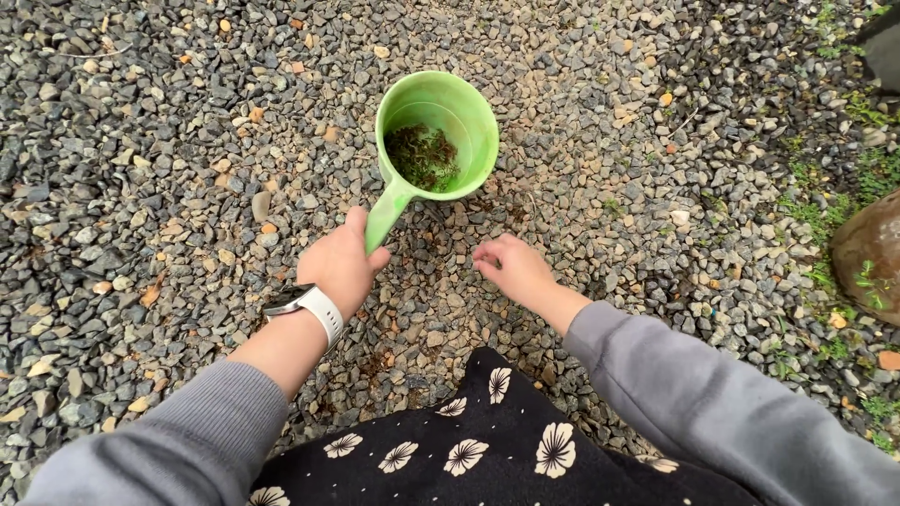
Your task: Picking up small weeds and plant debris from a gravel surface and placing them into a green plastic scoop
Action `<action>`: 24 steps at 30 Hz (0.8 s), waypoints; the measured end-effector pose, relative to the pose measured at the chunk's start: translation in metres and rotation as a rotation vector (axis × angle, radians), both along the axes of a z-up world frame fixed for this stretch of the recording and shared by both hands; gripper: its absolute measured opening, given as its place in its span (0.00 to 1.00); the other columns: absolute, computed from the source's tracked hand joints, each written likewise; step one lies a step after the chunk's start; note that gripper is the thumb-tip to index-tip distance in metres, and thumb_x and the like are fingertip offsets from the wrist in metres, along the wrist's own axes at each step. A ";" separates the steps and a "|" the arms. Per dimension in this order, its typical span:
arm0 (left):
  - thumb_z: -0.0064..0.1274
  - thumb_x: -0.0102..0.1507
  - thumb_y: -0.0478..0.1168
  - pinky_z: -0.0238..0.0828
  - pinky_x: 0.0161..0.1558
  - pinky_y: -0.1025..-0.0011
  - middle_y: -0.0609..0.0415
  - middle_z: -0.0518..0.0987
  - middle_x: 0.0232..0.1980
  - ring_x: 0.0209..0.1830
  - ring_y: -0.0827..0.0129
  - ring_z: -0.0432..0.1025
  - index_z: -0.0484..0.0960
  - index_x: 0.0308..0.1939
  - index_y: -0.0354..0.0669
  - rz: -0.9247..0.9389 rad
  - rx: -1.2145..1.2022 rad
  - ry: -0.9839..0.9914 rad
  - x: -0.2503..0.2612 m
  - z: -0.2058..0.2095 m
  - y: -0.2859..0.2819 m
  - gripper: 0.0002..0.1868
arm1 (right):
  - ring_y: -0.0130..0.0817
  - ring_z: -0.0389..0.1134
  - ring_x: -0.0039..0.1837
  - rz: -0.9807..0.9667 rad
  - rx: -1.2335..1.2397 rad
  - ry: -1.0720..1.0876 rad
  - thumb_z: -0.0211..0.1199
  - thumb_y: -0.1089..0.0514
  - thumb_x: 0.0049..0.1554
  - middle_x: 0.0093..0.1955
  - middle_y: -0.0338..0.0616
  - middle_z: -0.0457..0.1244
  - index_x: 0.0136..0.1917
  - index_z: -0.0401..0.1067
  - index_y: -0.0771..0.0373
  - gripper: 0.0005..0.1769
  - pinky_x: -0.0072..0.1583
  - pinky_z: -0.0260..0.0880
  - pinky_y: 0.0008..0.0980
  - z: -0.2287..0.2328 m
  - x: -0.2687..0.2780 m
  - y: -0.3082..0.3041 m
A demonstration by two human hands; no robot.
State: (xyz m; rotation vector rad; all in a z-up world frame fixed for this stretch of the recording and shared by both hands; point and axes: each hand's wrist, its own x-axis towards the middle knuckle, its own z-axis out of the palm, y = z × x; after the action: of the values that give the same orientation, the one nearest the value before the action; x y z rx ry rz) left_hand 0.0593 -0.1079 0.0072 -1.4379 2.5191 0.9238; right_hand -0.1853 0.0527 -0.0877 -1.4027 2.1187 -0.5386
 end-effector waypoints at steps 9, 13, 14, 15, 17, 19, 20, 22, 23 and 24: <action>0.57 0.64 0.48 0.72 0.41 0.48 0.42 0.82 0.36 0.37 0.44 0.77 0.66 0.48 0.43 -0.040 0.023 -0.027 0.003 0.011 0.007 0.19 | 0.42 0.68 0.53 0.116 0.150 0.199 0.68 0.47 0.54 0.44 0.39 0.66 0.51 0.81 0.50 0.13 0.52 0.67 0.45 -0.033 0.026 0.013; 0.57 0.64 0.48 0.72 0.41 0.49 0.42 0.82 0.37 0.37 0.44 0.77 0.66 0.47 0.43 -0.059 0.040 -0.016 0.006 0.005 0.008 0.19 | 0.41 0.66 0.55 0.081 0.142 0.176 0.69 0.46 0.54 0.44 0.39 0.66 0.49 0.81 0.51 0.12 0.54 0.66 0.44 -0.032 0.030 0.011; 0.57 0.64 0.48 0.72 0.41 0.49 0.42 0.82 0.37 0.37 0.44 0.77 0.66 0.47 0.43 -0.058 0.040 -0.017 0.007 0.004 0.008 0.19 | 0.41 0.66 0.55 0.082 0.141 0.175 0.69 0.46 0.54 0.44 0.39 0.66 0.49 0.81 0.51 0.12 0.54 0.66 0.44 -0.030 0.031 0.009; 0.57 0.64 0.48 0.72 0.41 0.49 0.42 0.82 0.37 0.37 0.44 0.77 0.66 0.47 0.43 -0.070 0.029 -0.015 0.008 0.003 0.007 0.19 | 0.41 0.66 0.55 0.086 0.166 0.195 0.70 0.46 0.54 0.44 0.38 0.66 0.48 0.81 0.51 0.11 0.55 0.65 0.43 -0.028 0.032 0.008; 0.57 0.64 0.48 0.73 0.40 0.49 0.42 0.82 0.38 0.37 0.45 0.77 0.66 0.47 0.42 -0.082 0.020 -0.013 0.009 0.003 0.008 0.19 | 0.41 0.66 0.56 0.090 0.190 0.214 0.71 0.47 0.53 0.45 0.38 0.66 0.46 0.81 0.52 0.11 0.56 0.65 0.43 -0.025 0.035 0.005; 0.57 0.63 0.48 0.73 0.40 0.49 0.43 0.82 0.38 0.37 0.45 0.77 0.66 0.48 0.44 -0.084 0.023 -0.002 0.010 0.008 0.009 0.19 | 0.38 0.66 0.56 0.004 0.289 0.123 0.71 0.52 0.49 0.45 0.35 0.67 0.46 0.81 0.50 0.10 0.58 0.66 0.39 -0.024 0.038 0.002; 0.57 0.63 0.48 0.73 0.40 0.49 0.43 0.82 0.38 0.37 0.45 0.77 0.66 0.48 0.44 -0.084 0.023 -0.002 0.011 0.007 0.008 0.19 | 0.38 0.66 0.56 0.004 0.289 0.123 0.71 0.52 0.49 0.45 0.35 0.67 0.46 0.81 0.50 0.10 0.58 0.66 0.39 -0.025 0.039 0.002; 0.57 0.63 0.47 0.73 0.39 0.49 0.44 0.81 0.38 0.36 0.45 0.77 0.67 0.48 0.44 -0.085 0.013 0.019 0.013 0.006 0.008 0.19 | 0.37 0.66 0.57 -0.048 0.366 0.064 0.72 0.52 0.46 0.47 0.36 0.66 0.47 0.80 0.50 0.13 0.59 0.66 0.40 -0.027 0.042 0.000; 0.57 0.63 0.47 0.73 0.39 0.49 0.44 0.81 0.38 0.36 0.45 0.77 0.67 0.48 0.44 -0.082 0.014 0.017 0.014 0.008 0.008 0.19 | 0.37 0.66 0.57 -0.045 0.367 0.063 0.72 0.52 0.46 0.47 0.36 0.66 0.47 0.80 0.50 0.13 0.59 0.66 0.40 -0.024 0.044 -0.001; 0.57 0.64 0.47 0.73 0.39 0.49 0.43 0.81 0.38 0.36 0.45 0.77 0.66 0.48 0.43 -0.085 0.017 0.008 0.015 0.009 0.008 0.18 | 0.37 0.66 0.58 -0.068 0.371 0.073 0.73 0.51 0.46 0.47 0.36 0.66 0.46 0.80 0.50 0.13 0.59 0.65 0.41 -0.020 0.046 -0.002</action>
State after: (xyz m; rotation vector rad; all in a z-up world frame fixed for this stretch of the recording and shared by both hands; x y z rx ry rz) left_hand 0.0742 -0.1003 0.0164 -1.3142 2.5488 0.9363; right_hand -0.1396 0.0504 -0.1080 -1.1582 2.1912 -0.1082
